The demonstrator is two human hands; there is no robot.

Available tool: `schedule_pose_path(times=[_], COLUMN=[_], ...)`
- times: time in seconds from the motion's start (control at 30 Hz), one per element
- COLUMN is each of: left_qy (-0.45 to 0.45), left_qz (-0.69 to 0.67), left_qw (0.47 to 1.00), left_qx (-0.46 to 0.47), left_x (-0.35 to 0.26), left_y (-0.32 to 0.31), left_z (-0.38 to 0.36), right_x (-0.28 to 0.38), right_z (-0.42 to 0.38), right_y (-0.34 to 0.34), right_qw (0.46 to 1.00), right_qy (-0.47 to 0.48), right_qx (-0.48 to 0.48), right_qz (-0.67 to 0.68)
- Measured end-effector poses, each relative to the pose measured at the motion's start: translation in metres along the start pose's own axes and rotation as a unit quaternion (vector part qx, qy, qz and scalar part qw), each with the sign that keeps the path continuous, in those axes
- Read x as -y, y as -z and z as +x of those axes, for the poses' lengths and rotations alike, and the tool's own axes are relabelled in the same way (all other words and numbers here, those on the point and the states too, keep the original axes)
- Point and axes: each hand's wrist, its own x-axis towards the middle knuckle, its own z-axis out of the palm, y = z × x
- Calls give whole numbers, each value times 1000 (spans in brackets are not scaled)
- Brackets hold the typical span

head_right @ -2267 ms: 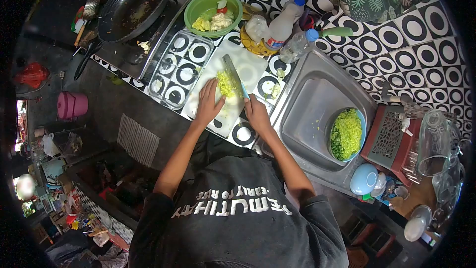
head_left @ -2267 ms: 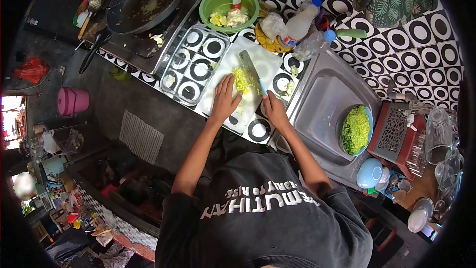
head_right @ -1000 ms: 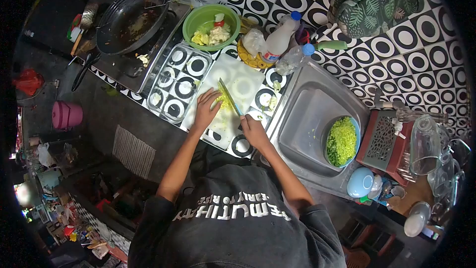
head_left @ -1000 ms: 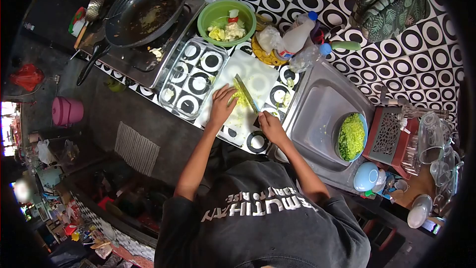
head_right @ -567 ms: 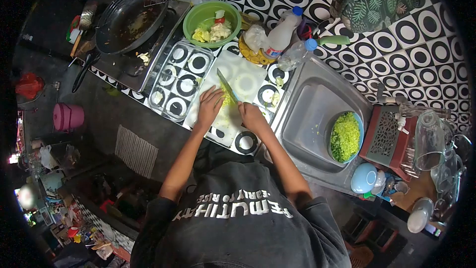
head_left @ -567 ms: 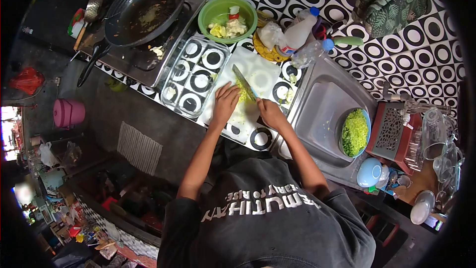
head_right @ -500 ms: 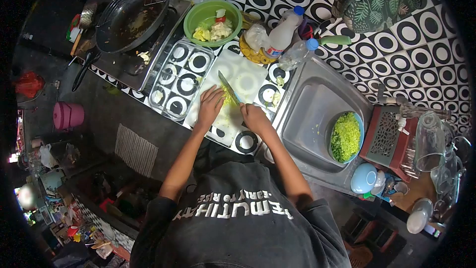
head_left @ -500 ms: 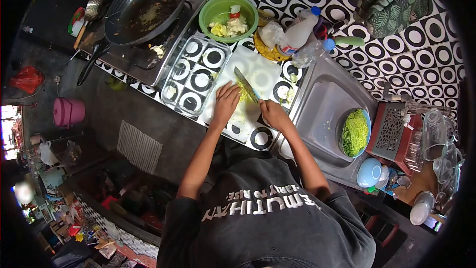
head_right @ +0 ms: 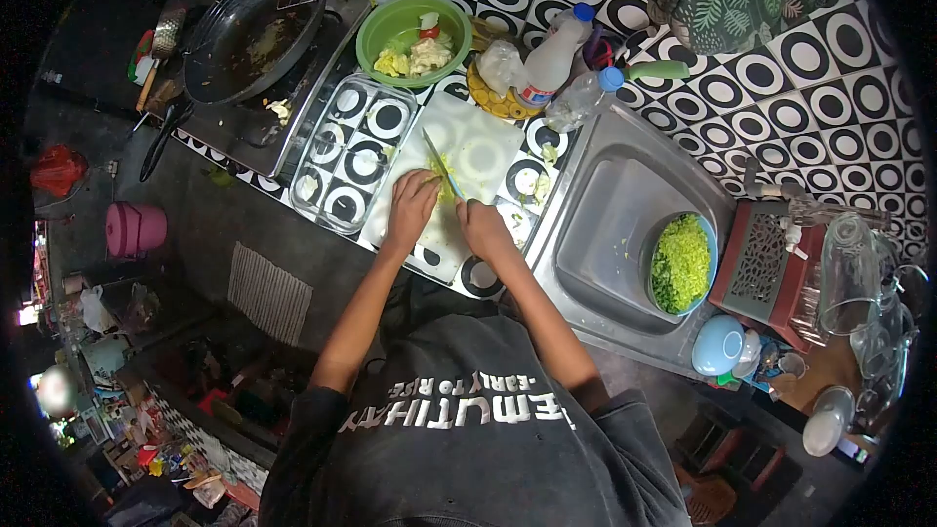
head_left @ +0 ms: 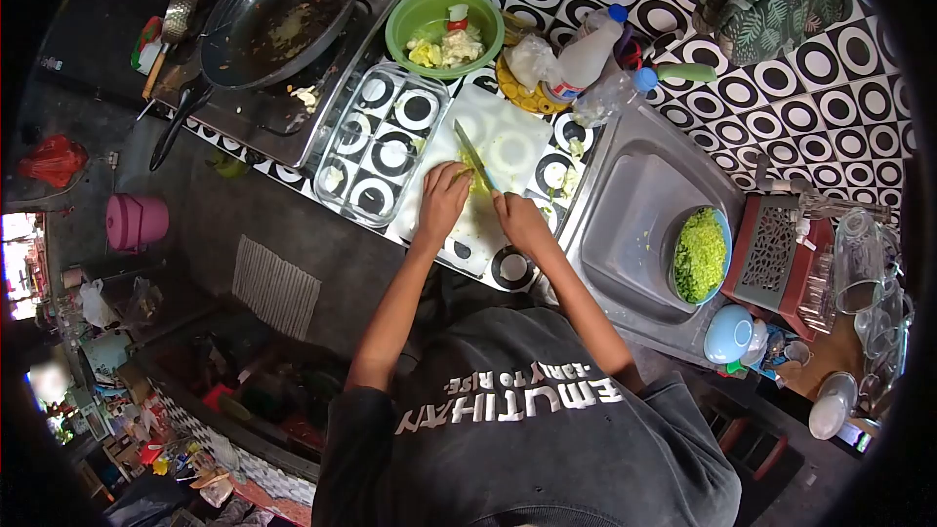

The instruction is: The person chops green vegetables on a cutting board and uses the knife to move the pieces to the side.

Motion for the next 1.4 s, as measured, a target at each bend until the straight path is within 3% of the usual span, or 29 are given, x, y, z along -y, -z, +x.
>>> schedule_pose_path(times=[0.1, 0.3, 0.47, 0.7, 0.87, 0.93, 1.17, 1.4], left_qy=[9, -11, -7, 15, 10, -3, 85, 68], left_qz=[10, -9, -18, -23, -35, -35, 43, -23], left_qw=[1000, 1000, 1000, 1000, 998, 998, 995, 997], left_qx=[15, 0, -7, 11, 44, 43, 43, 22], left_x=[-2, 6, 6, 6, 5, 5, 2, 1], left_y=[1, -5, -6, -3, 5, 9, 9, -1], left_z=[-1, -2, 0, -7, -9, -13, -24, -20], right_x=[2, -14, -6, -8, -17, -11, 3, -15], right_z=[-14, -7, 9, -16, -8, 3, -9, -22], right_y=[8, -34, -14, -11, -40, -34, -5, -46], right_qw=[1000, 998, 999, 999, 997, 998, 1000, 999], right_qy=[5, -2, 26, -14, 25, 30, -2, -5], right_qx=[13, -54, -39, 15, -72, -61, -12, -28], right_qz=[-15, -15, -11, -33, -25, -14, 4, -32])
